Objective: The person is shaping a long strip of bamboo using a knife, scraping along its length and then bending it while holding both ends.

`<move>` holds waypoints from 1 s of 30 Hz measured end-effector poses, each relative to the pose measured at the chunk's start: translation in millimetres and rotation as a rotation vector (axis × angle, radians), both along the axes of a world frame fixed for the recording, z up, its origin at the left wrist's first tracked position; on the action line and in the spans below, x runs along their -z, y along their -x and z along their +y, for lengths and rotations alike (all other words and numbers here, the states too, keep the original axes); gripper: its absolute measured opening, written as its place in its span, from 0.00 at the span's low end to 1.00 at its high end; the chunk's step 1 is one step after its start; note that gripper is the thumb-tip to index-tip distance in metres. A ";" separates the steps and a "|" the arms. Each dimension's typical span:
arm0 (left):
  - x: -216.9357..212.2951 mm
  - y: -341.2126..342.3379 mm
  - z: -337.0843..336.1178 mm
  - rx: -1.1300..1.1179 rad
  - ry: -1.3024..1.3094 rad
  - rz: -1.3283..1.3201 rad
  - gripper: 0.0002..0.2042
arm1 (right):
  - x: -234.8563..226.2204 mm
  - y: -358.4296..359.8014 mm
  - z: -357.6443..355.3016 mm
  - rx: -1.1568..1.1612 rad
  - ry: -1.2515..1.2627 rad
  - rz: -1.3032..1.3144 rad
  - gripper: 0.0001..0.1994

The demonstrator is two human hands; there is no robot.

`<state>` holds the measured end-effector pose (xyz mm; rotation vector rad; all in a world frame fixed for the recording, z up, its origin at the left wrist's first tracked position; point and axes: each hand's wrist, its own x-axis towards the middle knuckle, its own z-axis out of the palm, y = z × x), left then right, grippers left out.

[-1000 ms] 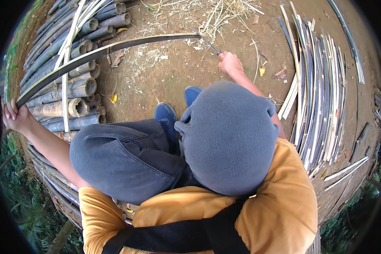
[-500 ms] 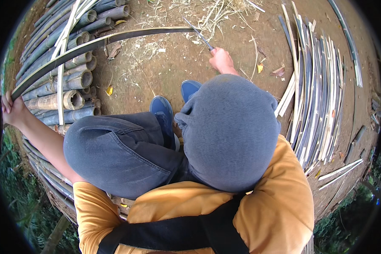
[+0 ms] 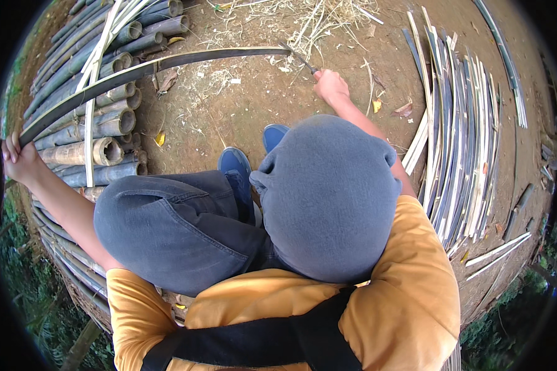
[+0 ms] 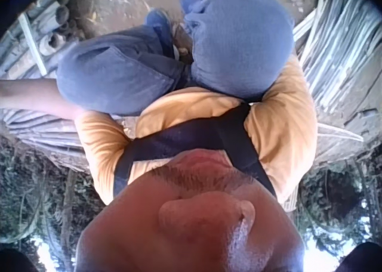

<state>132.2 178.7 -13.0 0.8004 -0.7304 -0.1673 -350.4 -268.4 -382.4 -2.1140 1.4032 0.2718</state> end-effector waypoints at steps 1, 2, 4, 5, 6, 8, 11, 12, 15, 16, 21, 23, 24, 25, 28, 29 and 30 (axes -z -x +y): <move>0.6 3.6 -3.0 0.017 -0.006 0.011 0.12 | -7.9 0.0 10.1 -0.002 0.004 -0.008 0.14; 1.8 6.9 -6.3 0.002 -0.007 0.012 0.12 | 2.2 0.2 16.3 -0.031 0.019 -0.052 0.14; 4.1 14.9 -15.0 -0.029 -0.007 0.011 0.13 | 15.2 5.9 23.7 0.039 0.026 -0.067 0.14; 4.7 17.3 -21.1 -0.043 0.000 0.009 0.13 | 22.3 11.4 24.3 0.080 0.038 -0.075 0.14; 4.7 19.7 -27.3 -0.062 0.008 0.005 0.13 | 40.8 24.1 11.9 0.116 0.006 -0.077 0.15; 1.3 17.8 -22.4 -0.085 0.003 -0.004 0.13 | 28.8 24.7 -2.9 0.063 0.014 -0.004 0.14; -6.0 10.9 -6.5 -0.021 -0.033 -0.010 0.15 | -6.5 13.3 0.6 -0.029 0.003 0.022 0.14; -6.9 7.9 -1.6 0.023 -0.043 -0.021 0.15 | -15.6 10.2 4.4 -0.069 -0.024 0.028 0.15; -9.4 8.1 -6.7 0.076 -0.059 -0.048 0.17 | -13.1 4.7 8.2 -0.087 -0.036 -0.023 0.14; -9.0 9.1 -9.4 0.077 -0.060 -0.053 0.17 | -8.7 4.0 6.9 -0.077 -0.029 -0.050 0.13; -23.1 -5.9 -5.0 0.163 -0.075 -0.039 0.17 | 22.8 3.0 -35.5 -0.049 0.041 0.008 0.12; -16.6 1.2 -1.6 0.040 -0.068 0.015 0.19 | -1.9 -5.7 -24.7 -0.110 0.004 0.012 0.13; -6.6 24.7 -19.8 -0.116 -0.033 0.041 0.20 | -15.3 -6.9 -10.0 -0.135 -0.011 -0.002 0.13; -3.0 38.2 -31.6 -0.266 0.009 0.060 0.20 | -23.7 -5.6 -2.9 -0.153 -0.020 -0.022 0.14; -13.3 -9.4 1.9 -0.059 -0.114 0.042 0.20 | -4.4 -4.4 -9.5 -0.112 -0.072 -0.013 0.15; -15.6 -26.6 16.0 -0.004 -0.143 0.021 0.20 | -3.2 -10.3 -18.6 -0.125 -0.066 -0.002 0.15; -16.1 -26.1 12.9 0.055 -0.169 0.003 0.19 | -5.2 -17.2 -24.1 -0.133 -0.062 0.018 0.15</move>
